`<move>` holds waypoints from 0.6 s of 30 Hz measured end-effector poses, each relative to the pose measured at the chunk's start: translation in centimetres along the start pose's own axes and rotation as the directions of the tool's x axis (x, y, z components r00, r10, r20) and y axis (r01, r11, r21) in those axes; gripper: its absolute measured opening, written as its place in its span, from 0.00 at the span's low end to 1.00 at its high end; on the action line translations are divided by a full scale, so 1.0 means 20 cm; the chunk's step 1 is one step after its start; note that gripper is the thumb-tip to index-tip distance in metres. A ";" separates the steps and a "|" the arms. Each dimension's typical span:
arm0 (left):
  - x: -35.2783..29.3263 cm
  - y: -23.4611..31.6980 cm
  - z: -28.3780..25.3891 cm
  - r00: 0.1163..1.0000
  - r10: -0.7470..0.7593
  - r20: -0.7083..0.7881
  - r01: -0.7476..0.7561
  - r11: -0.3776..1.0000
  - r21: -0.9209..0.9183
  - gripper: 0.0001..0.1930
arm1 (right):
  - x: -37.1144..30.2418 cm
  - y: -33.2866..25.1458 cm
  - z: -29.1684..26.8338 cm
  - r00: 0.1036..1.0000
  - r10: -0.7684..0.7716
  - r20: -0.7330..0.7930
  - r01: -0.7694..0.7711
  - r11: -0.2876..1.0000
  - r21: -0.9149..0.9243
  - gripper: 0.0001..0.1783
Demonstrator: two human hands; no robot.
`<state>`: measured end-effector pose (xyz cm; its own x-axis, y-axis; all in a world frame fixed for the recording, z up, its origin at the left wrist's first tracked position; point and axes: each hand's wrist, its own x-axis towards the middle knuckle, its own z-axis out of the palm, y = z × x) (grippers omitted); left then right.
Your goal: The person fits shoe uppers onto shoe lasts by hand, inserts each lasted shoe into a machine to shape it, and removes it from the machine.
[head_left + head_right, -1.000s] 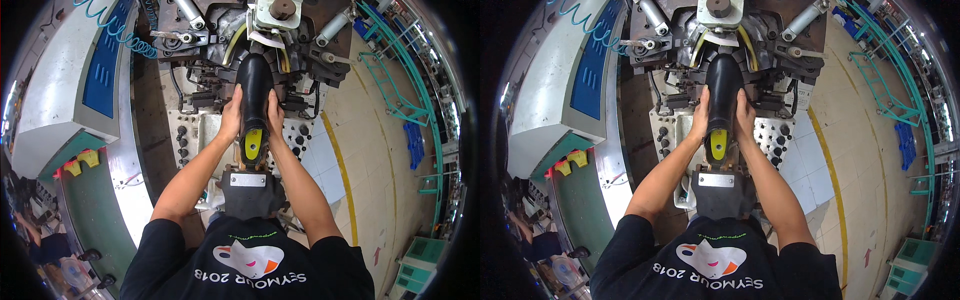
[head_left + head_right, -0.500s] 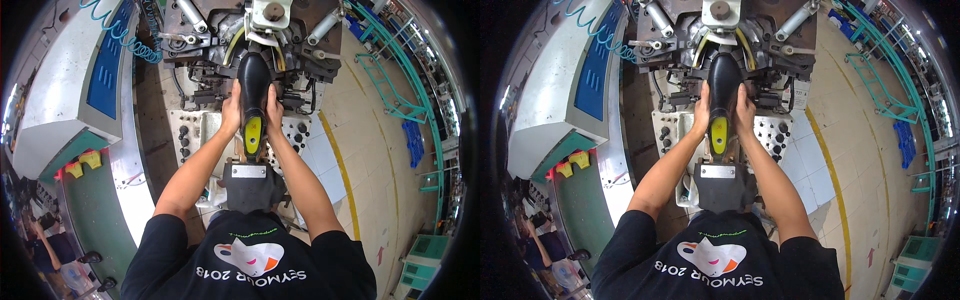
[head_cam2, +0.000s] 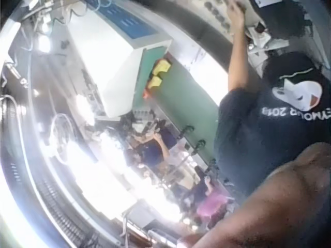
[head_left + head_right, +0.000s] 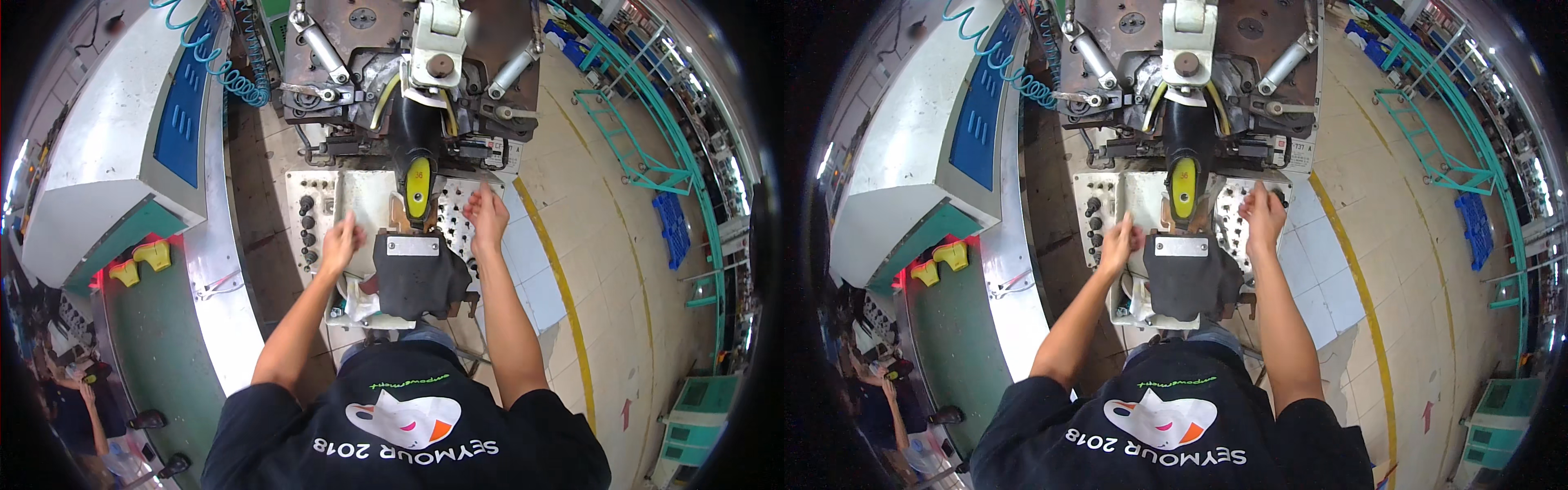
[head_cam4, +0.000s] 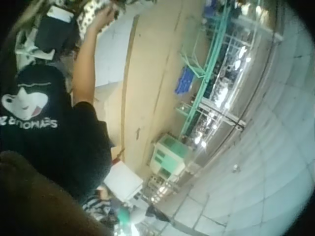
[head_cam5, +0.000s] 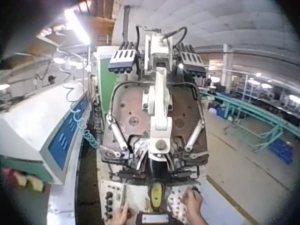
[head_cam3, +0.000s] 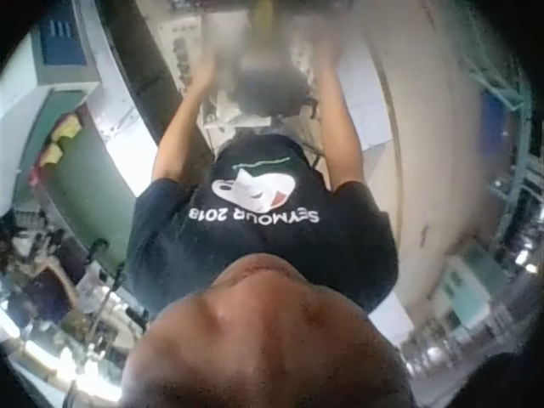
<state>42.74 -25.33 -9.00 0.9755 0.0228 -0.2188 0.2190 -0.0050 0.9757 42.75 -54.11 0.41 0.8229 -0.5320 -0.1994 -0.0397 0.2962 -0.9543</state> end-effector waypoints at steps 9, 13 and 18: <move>-0.82 -0.53 -0.16 0.920 -0.341 -0.193 0.341 0.939 -0.032 0.30 | 0.06 0.04 0.28 0.879 0.105 0.465 -0.178 0.977 0.116 0.29; -1.12 -0.77 -0.19 0.844 -0.473 -0.251 0.473 0.879 -0.064 0.29 | 0.02 0.00 0.36 0.726 0.216 0.653 -0.414 0.896 0.164 0.30; -1.32 -0.84 -0.21 0.774 -0.474 -0.420 0.526 0.851 0.008 0.26 | 0.06 0.09 0.33 0.738 0.180 0.650 -0.384 0.905 0.185 0.30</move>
<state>13.13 -21.67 -19.53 0.6420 0.4402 -0.6278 0.6994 -0.0006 0.7148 47.49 -48.98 -0.06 0.9687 0.1763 -0.1746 -0.2470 0.6185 -0.7459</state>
